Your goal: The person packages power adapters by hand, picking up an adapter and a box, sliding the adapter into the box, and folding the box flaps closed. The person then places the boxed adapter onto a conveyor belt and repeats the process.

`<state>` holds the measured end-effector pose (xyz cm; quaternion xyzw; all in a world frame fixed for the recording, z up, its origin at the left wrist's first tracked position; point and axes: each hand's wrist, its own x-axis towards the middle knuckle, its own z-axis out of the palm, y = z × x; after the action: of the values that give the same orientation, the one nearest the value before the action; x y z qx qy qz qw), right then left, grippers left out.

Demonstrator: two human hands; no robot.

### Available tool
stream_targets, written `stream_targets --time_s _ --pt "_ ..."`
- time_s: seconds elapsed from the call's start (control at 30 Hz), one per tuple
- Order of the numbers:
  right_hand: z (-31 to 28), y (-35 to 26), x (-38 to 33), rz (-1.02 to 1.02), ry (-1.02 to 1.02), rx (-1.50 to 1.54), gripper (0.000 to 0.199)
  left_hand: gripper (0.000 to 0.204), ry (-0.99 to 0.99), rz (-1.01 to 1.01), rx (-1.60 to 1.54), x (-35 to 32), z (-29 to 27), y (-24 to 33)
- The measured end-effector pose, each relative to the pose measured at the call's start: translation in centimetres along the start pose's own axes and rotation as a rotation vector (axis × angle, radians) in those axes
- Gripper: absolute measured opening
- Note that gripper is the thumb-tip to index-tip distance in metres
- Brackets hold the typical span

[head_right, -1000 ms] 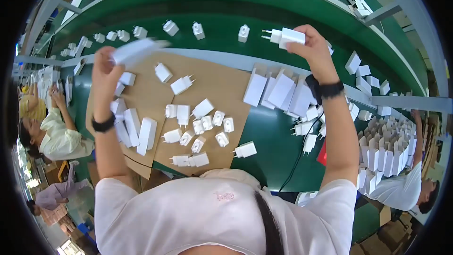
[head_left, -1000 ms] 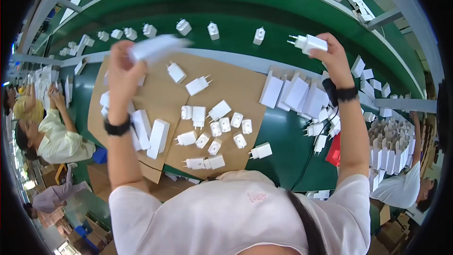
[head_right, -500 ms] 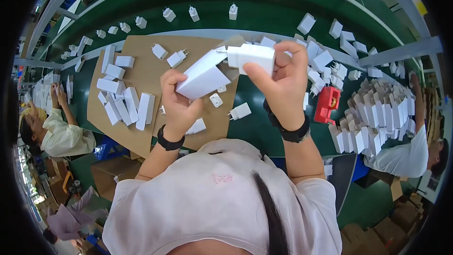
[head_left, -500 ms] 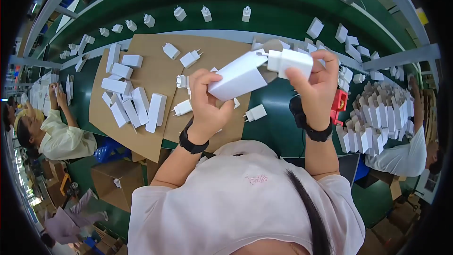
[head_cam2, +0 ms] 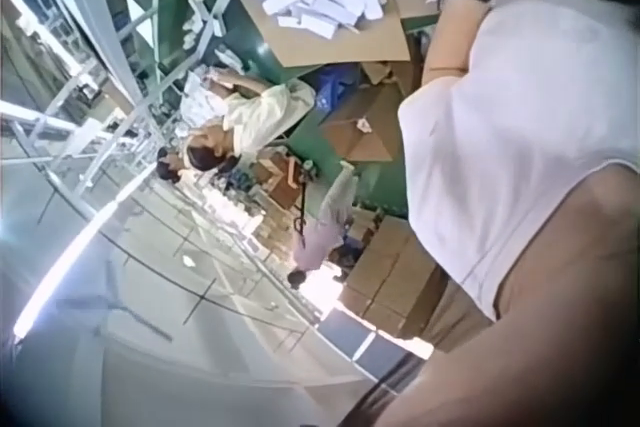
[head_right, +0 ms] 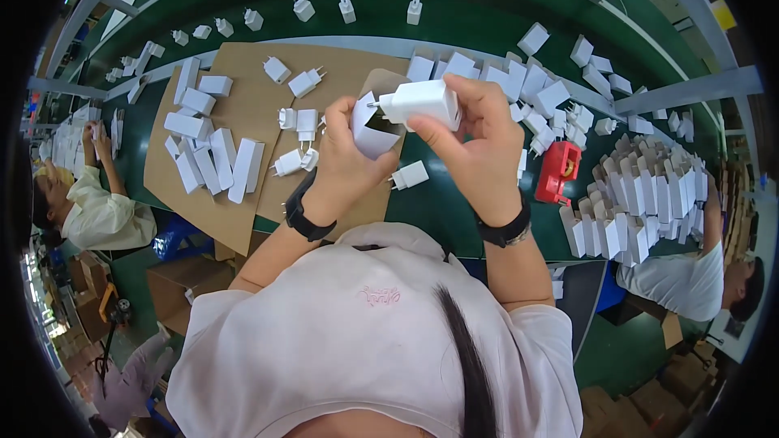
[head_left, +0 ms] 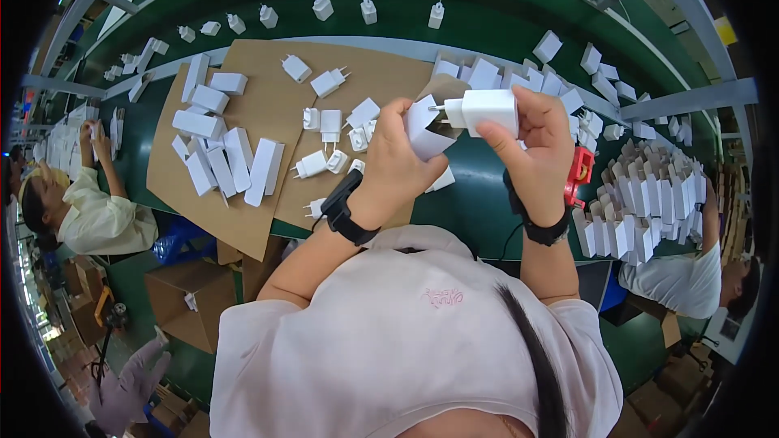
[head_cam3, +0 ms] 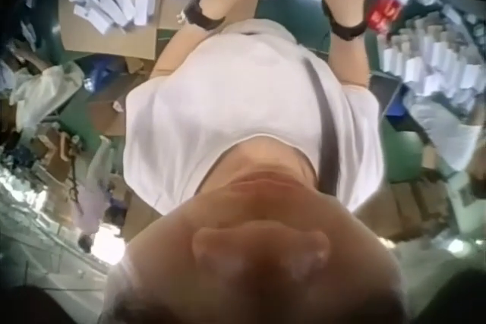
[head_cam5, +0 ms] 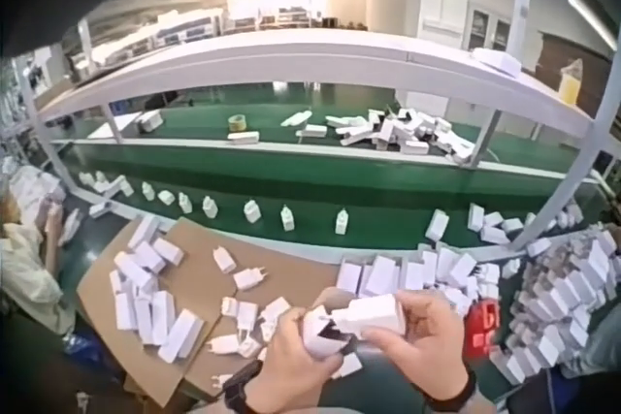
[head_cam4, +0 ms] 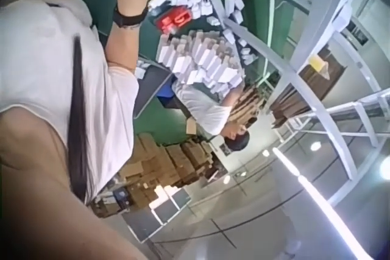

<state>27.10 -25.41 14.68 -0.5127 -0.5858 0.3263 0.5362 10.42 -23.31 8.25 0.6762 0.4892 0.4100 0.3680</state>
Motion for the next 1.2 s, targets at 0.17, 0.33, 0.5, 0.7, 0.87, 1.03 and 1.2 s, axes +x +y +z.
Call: stream_targets --time_s 0.17,0.33,0.5,0.7,0.87,1.03,1.2 --pt "-0.5 0.2 -0.5 -0.034 0.09 0.037 0.045 0.07 -0.038 -0.077 -0.04 0.1 -0.6 1.1" --pt "-0.1 0.2 -0.8 0.003 0.009 -0.101 0.039 0.064 -0.016 0.269 0.285 0.3 -0.4 0.5" --pt "0.3 1.9 -0.2 -0.15 -0.005 -0.012 0.034 0.065 -0.072 0.247 0.195 0.2 -0.3 1.1" --pt "-0.8 1.2 -0.8 -0.306 -0.12 -0.507 0.029 0.07 -0.083 0.102 0.014 -0.8 0.3 0.2" --pt "-0.5 2.7 -1.6 -0.129 -0.116 -0.3 0.028 0.072 -0.052 0.223 0.044 -2.5 1.0 0.2" --pt "-0.5 3.4 -2.6 0.02 -0.394 0.028 0.031 0.07 -0.019 0.282 0.098 -2.8 1.3 0.3" --pt "-0.2 4.0 -3.1 -0.065 -0.082 -0.064 0.044 0.067 -0.058 0.091 0.002 -2.8 0.6 1.8"
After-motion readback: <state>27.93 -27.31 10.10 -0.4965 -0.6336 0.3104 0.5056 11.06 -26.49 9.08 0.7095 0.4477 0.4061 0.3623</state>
